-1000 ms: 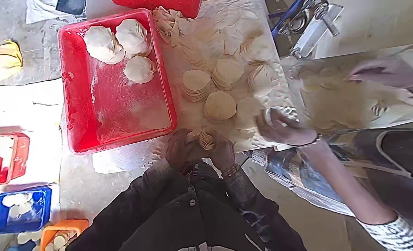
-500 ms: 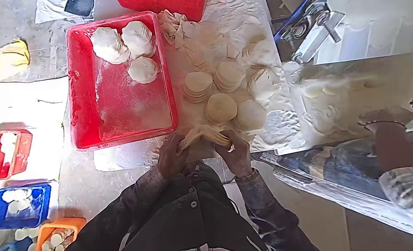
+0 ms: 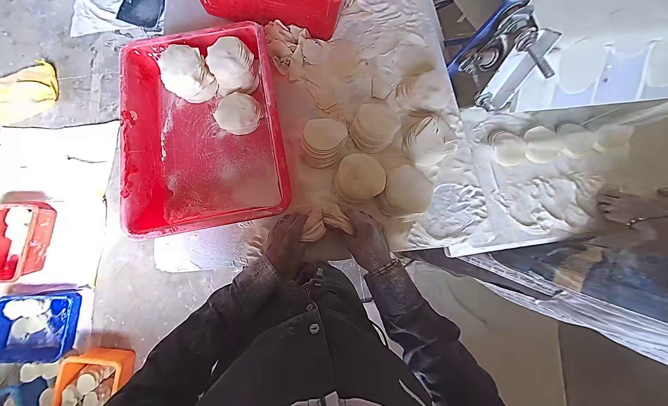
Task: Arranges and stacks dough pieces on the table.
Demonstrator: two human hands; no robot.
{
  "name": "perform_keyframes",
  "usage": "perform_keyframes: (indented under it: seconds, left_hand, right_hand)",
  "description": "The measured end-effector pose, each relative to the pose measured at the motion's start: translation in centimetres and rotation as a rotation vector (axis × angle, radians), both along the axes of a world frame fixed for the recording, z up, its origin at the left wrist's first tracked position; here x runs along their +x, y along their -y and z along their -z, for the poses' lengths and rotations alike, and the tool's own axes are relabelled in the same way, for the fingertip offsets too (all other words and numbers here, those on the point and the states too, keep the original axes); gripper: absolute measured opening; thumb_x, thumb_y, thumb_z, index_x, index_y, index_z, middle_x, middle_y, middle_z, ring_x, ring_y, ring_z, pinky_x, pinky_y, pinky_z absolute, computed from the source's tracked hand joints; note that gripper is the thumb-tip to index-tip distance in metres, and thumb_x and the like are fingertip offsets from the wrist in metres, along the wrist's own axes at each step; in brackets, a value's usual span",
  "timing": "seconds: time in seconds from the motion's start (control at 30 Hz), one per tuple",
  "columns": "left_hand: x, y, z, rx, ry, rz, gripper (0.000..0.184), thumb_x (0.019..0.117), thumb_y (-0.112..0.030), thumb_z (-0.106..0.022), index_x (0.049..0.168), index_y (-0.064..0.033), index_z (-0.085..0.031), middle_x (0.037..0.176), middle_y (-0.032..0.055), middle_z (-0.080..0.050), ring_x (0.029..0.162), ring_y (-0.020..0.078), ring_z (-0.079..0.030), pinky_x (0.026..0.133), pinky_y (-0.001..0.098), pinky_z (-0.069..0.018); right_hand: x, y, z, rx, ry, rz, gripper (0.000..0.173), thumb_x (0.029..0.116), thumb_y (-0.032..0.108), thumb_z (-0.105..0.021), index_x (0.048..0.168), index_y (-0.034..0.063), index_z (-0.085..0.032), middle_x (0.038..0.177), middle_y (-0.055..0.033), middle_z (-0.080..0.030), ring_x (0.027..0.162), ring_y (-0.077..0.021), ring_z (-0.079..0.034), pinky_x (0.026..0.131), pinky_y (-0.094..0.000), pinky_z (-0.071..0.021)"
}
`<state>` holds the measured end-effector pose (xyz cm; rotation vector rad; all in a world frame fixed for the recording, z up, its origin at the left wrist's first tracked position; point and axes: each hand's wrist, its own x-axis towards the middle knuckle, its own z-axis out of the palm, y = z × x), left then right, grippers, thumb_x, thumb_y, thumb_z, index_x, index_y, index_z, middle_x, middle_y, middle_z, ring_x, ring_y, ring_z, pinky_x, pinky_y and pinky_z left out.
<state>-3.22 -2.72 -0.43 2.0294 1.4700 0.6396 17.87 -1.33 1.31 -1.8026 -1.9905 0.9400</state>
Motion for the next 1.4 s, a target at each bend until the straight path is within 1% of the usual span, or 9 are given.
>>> perform_keyframes:
  seconds: [0.13,0.3,0.47,0.67,0.8,0.93,1.07,1.23,1.4]
  left_hand:
    - [-0.7,0.5,-1.1,0.075,0.044,-0.061,0.034,0.0831,-0.013,-0.074,0.110,0.0074,-0.069,0.107,0.0221,-0.072,0.101,0.0385,-0.070,0.088,0.0550,-0.0548]
    - [0.4,-0.8,-0.1,-0.073,0.018,0.000,0.040,0.0829,-0.005,-0.071,0.119,0.0121,-0.066,0.112,0.0270,-0.070,0.107,0.0428,-0.068,0.094,0.0579,-0.0520]
    - [-0.1,-0.8,-1.1,-0.406,0.596,-0.184,0.033,0.0929,-0.015,-0.064,0.120,0.0036,-0.064,0.104,0.0072,-0.072,0.097,0.0077,-0.069,0.091,0.0282,-0.0563]
    - [0.1,-0.1,2.2,-0.971,1.033,-0.563,0.045,0.1004,-0.003,-0.055,0.144,0.0013,-0.045,0.122,0.0164,-0.064,0.103,0.0202,-0.067,0.090,0.0379,-0.0574]
    - [0.3,-0.6,2.0,-1.025,1.139,-0.756,0.030,0.1056,-0.016,-0.051,0.131,0.0006,-0.054,0.111,0.0145,-0.066,0.100,0.0218,-0.067,0.087,0.0402,-0.0571]
    - [0.4,-0.6,2.1,-1.075,1.242,-0.754,0.036,0.1106,-0.029,-0.038,0.131,-0.0035,-0.054,0.108,0.0124,-0.068,0.097,0.0213,-0.068,0.084,0.0406,-0.0584]
    - [0.5,-0.4,1.7,-1.049,1.326,-0.676,0.060,0.1106,-0.048,-0.018,0.140,-0.0061,-0.049,0.121,0.0128,-0.066,0.110,0.0216,-0.065,0.093,0.0421,-0.0546]
    - [0.7,0.1,1.2,-0.988,1.023,-0.469,0.055,0.0960,-0.011,-0.065,0.144,0.0006,-0.041,0.119,0.0172,-0.065,0.100,0.0225,-0.069,0.085,0.0396,-0.0604]
    - [1.4,-0.1,-2.1,-1.069,1.133,-0.452,0.042,0.0952,-0.003,-0.063,0.134,-0.0002,-0.049,0.106,0.0140,-0.069,0.091,0.0225,-0.071,0.079,0.0395,-0.0616]
  right_hand:
    - [1.6,0.9,0.0,0.218,-0.142,0.065,0.037,0.0856,0.025,-0.075,0.113,0.0004,-0.073,0.106,-0.0159,-0.074,0.100,-0.0309,-0.071,0.088,-0.0493,-0.0551]
    - [0.8,-0.1,1.1,0.117,-0.010,-0.007,0.038,0.0878,0.006,-0.068,0.125,-0.0019,-0.069,0.117,-0.0228,-0.072,0.109,-0.0408,-0.069,0.096,-0.0578,-0.0520]
    - [2.7,-0.1,-0.8,0.091,-0.255,0.225,0.037,0.0915,0.033,-0.068,0.114,0.0034,-0.070,0.096,-0.0068,-0.073,0.093,-0.0103,-0.070,0.086,-0.0351,-0.0560]
    - [3.3,-0.2,0.6,-0.174,-0.171,0.160,0.050,0.0966,0.025,-0.065,0.137,-0.0037,-0.060,0.123,-0.0216,-0.069,0.119,-0.0287,-0.065,0.106,-0.0496,-0.0471]
    - [1.8,0.0,-2.0,-0.062,-0.559,0.184,0.029,0.0930,0.023,-0.059,0.111,0.0011,-0.067,0.094,0.0009,-0.068,0.091,-0.0005,-0.064,0.085,-0.0240,-0.0532]
    - [-0.3,0.2,-2.3,-0.303,-0.963,0.173,0.024,0.0988,0.017,-0.056,0.115,0.0022,-0.066,0.095,0.0028,-0.074,0.089,-0.0041,-0.070,0.085,-0.0263,-0.0596]
    - [-2.0,0.1,2.0,-0.481,-0.606,0.190,0.039,0.0942,0.029,-0.064,0.120,-0.0002,-0.063,0.098,-0.0082,-0.070,0.088,-0.0116,-0.069,0.081,-0.0325,-0.0589]
    - [-2.3,-0.1,0.9,-0.393,-0.293,0.159,0.044,0.1004,0.040,-0.058,0.122,0.0013,-0.065,0.107,-0.0162,-0.069,0.103,-0.0250,-0.067,0.093,-0.0478,-0.0511]
    - [-0.8,-0.2,0.7,-0.219,-0.499,0.260,0.041,0.1043,0.030,-0.049,0.125,-0.0023,-0.064,0.117,-0.0139,-0.067,0.106,-0.0170,-0.064,0.094,-0.0371,-0.0517]
